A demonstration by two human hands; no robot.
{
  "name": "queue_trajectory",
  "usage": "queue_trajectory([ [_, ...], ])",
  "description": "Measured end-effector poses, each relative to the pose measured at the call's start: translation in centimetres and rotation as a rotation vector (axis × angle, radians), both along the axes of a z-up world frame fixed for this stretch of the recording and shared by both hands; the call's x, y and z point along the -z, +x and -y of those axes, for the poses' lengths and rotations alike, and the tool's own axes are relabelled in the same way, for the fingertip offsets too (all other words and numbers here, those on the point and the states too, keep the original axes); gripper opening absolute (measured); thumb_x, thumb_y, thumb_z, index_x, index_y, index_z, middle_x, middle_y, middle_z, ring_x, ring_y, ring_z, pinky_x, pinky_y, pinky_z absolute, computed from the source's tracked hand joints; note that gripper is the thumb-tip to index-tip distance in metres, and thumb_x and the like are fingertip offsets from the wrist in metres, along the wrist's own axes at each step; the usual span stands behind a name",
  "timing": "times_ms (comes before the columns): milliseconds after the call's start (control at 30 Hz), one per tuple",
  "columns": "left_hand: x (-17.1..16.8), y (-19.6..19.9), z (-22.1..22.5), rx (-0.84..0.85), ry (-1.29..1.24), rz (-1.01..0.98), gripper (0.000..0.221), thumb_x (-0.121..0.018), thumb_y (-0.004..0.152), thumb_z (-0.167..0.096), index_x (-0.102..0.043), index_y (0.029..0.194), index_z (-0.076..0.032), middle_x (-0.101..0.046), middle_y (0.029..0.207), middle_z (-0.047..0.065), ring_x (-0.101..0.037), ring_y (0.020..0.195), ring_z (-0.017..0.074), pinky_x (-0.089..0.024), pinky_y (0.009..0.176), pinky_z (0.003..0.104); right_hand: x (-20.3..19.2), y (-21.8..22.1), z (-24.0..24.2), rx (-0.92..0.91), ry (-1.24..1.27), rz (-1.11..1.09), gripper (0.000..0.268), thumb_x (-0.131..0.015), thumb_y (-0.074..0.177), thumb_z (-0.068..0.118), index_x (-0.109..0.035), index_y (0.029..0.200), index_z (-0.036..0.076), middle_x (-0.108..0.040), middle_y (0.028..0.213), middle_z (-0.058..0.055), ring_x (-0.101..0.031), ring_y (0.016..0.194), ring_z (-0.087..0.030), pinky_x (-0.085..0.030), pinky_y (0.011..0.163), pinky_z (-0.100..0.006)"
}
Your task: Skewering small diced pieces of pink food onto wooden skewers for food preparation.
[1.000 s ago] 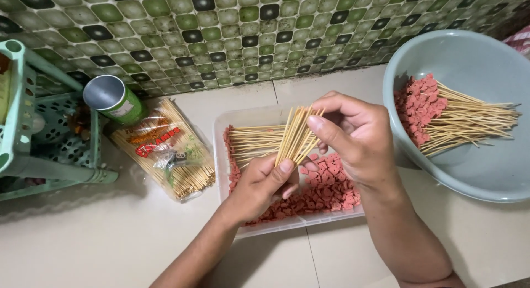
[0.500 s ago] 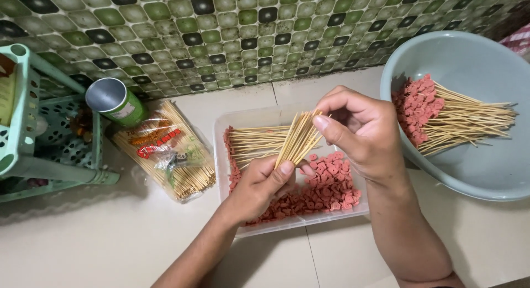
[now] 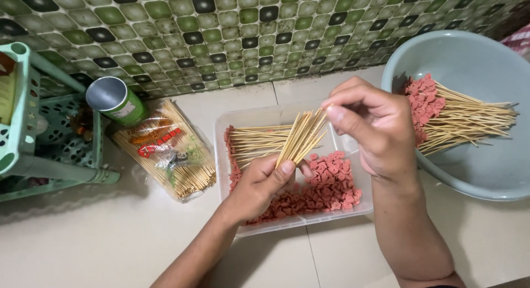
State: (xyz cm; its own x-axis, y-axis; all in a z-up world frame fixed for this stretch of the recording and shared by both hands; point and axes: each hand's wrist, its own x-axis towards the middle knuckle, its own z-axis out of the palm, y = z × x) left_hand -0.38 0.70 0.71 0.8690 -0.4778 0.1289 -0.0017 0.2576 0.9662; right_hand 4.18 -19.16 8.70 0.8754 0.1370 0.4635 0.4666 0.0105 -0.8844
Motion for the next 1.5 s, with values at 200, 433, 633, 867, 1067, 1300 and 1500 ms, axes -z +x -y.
queue_trajectory([
  [200,-2.2,0.1,0.0,0.007,-0.014,0.029,0.041,-0.044,0.109,-0.029,-0.069,0.099,0.002,-0.042,0.053,0.001,-0.033,0.048,0.0075,-0.033,0.044,0.023,0.4,0.0,0.7,0.086,0.147,-0.009,0.014,-0.067,0.095,0.002,-0.069,0.101,-0.010,-0.060,0.086,-0.017,-0.049,0.059,-0.009,-0.052,0.056,-0.026],
  [433,0.2,0.1,-0.7,-0.034,0.065,0.043,0.037,-0.047,0.107,-0.041,-0.067,0.098,-0.012,-0.046,0.064,-0.005,-0.040,0.051,0.0069,-0.036,0.042,0.023,0.7,-3.4,5.8,0.147,0.503,0.236,0.012,-0.061,0.114,0.022,-0.059,0.125,0.018,-0.067,0.109,-0.016,-0.058,0.067,-0.012,-0.046,0.050,-0.021],
  [633,0.8,0.9,-0.2,-0.158,-0.195,-0.131,0.037,-0.052,0.104,-0.042,-0.066,0.095,-0.009,-0.035,0.057,-0.005,-0.028,0.046,0.0077,-0.021,0.039,0.024,-4.6,-11.0,-0.2,0.416,-0.031,0.567,0.031,-0.055,0.100,0.041,-0.045,0.078,0.022,-0.063,0.076,-0.005,-0.066,0.060,-0.018,-0.062,0.065,-0.033],
  [867,-0.4,0.6,-0.6,-0.147,-0.209,-0.184,0.056,-0.046,0.098,-0.060,-0.065,0.099,-0.007,-0.050,0.067,0.000,-0.038,0.054,0.0087,-0.026,0.047,0.023,0.8,-7.6,-4.0,-0.602,-0.893,0.544,0.004,-0.062,0.093,0.004,-0.058,0.094,0.004,-0.060,0.103,-0.014,-0.055,0.089,-0.033,-0.046,0.080,-0.043],
  [1067,0.8,1.0,-0.8,-0.129,-0.160,-0.116,0.038,-0.054,0.102,-0.046,-0.057,0.084,-0.012,-0.050,0.065,-0.001,-0.043,0.057,0.0085,-0.035,0.055,0.023,0.5,-5.8,-3.7,-0.630,-0.885,0.385,0.009,-0.067,0.093,0.013,-0.061,0.092,0.007,-0.062,0.094,-0.011,-0.060,0.089,-0.031,-0.047,0.081,-0.042],
  [1300,1.0,1.0,-0.8,0.088,-0.133,0.016,0.038,-0.044,0.110,-0.040,-0.062,0.095,-0.011,-0.037,0.060,-0.006,-0.034,0.052,0.0070,-0.032,0.049,0.022,-3.7,-3.8,-1.3,0.082,-0.447,0.282,0.010,-0.068,0.094,0.003,-0.070,0.103,-0.001,-0.071,0.099,-0.012,-0.067,0.087,-0.019,-0.056,0.085,-0.030],
  [1500,0.0,0.6,-0.8,0.120,-0.022,0.018,0.037,-0.045,0.108,-0.041,-0.062,0.093,-0.012,-0.039,0.064,-0.006,-0.037,0.055,0.0080,-0.043,0.057,0.024,-2.0,-1.3,-1.6,0.083,-0.323,0.132,0.024,-0.066,0.097,0.005,-0.066,0.119,-0.005,-0.063,0.110,-0.013,-0.062,0.096,-0.019,-0.054,0.088,-0.027],
])
